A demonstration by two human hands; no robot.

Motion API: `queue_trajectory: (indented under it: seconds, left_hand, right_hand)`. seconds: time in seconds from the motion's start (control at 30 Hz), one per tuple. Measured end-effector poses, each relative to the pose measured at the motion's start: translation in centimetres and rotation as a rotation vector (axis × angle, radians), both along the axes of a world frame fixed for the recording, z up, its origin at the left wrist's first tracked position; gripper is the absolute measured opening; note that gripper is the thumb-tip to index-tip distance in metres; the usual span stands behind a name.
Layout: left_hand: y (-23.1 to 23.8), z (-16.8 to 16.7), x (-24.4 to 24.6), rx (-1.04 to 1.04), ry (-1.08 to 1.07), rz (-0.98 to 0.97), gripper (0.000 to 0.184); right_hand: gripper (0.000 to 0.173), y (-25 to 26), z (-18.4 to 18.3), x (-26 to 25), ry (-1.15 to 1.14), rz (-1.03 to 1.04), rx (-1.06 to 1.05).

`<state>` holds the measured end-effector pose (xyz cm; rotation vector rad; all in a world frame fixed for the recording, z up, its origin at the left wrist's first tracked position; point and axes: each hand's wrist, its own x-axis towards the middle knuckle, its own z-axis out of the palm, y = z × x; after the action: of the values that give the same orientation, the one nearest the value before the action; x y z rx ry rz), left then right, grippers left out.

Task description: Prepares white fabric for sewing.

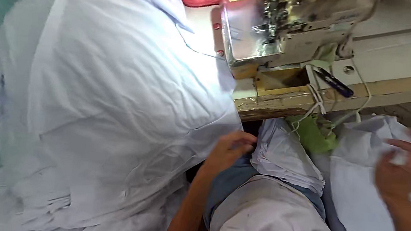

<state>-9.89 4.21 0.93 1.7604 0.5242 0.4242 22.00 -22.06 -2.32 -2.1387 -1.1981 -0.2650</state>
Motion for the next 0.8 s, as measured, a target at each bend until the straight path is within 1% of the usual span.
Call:
queue_trajectory:
  seconds: [0.07, 0.1, 0.13, 0.17, 0.2, 0.23, 0.27, 0.33, 0.37, 0.47, 0.57, 0.6, 0.67, 0.73, 0.8]
  left_hand:
    - [2.2, 0.6, -3.7, 0.215, -0.006, 0.296, 0.021]
    - [3.4, 0.8, -5.1, 0.343, 0.009, 0.409, 0.021]
    - [4.4, 0.9, -6.1, 0.465, 0.046, 0.497, 0.021]
    - [5.2, 0.9, -6.8, 0.564, 0.097, 0.553, 0.021]
    - [5.9, 0.6, -7.2, 0.642, 0.151, 0.577, 0.022]
    - [6.4, 0.2, -7.4, 0.700, 0.201, 0.577, 0.023]
    - [6.7, -0.3, -7.3, 0.750, 0.243, 0.564, 0.025]
    - [6.6, -1.0, -6.8, 0.807, 0.298, 0.543, 0.027]
    - [6.6, -1.2, -6.6, 0.820, 0.305, 0.548, 0.027]
    - [6.5, -1.5, -6.1, 0.831, 0.302, 0.583, 0.025]
    - [6.6, -0.6, -5.7, 0.811, 0.350, 0.558, 0.022]
    - [6.6, -0.1, -5.5, 0.803, 0.369, 0.539, 0.021]
    - [6.8, 0.8, -4.8, 0.770, 0.375, 0.504, 0.021]
    - [6.7, 1.5, -3.8, 0.729, 0.307, 0.484, 0.021]
    - [6.3, 2.2, -2.3, 0.690, 0.207, 0.462, 0.020]
  right_hand:
    - [0.023, 8.5, -0.3, -6.0, 0.118, 0.305, 0.074]
    - [0.022, 11.6, -1.1, -8.8, 0.220, 0.411, 0.073]
    - [0.025, 14.0, -1.9, -11.4, 0.335, 0.473, 0.032]
    - [0.031, 15.9, -2.5, -13.4, 0.472, 0.488, -0.043]
    - [0.037, 17.4, -2.9, -15.0, 0.626, 0.460, -0.114]
    - [0.040, 18.6, -3.4, -16.1, 0.754, 0.400, -0.153]
    - [0.036, 19.4, -3.9, -16.9, 0.827, 0.333, -0.161]
    - [0.019, 19.8, -4.7, -17.7, 0.849, 0.252, -0.123]
    - [0.016, 19.5, -4.7, -17.8, 0.833, 0.249, -0.110]
    - [0.020, 17.8, -3.9, -17.2, 0.685, 0.337, -0.067]
    - [0.023, 17.0, -2.8, -17.1, 0.480, 0.404, -0.021]
    - [0.024, 17.1, -2.4, -17.3, 0.463, 0.412, -0.027]
    - [0.025, 17.2, -1.6, -17.7, 0.529, 0.429, -0.065]
    - [0.024, 17.0, -1.0, -18.3, 0.596, 0.453, -0.061]
    - [0.021, 16.5, -0.3, -19.1, 0.602, 0.481, -0.021]
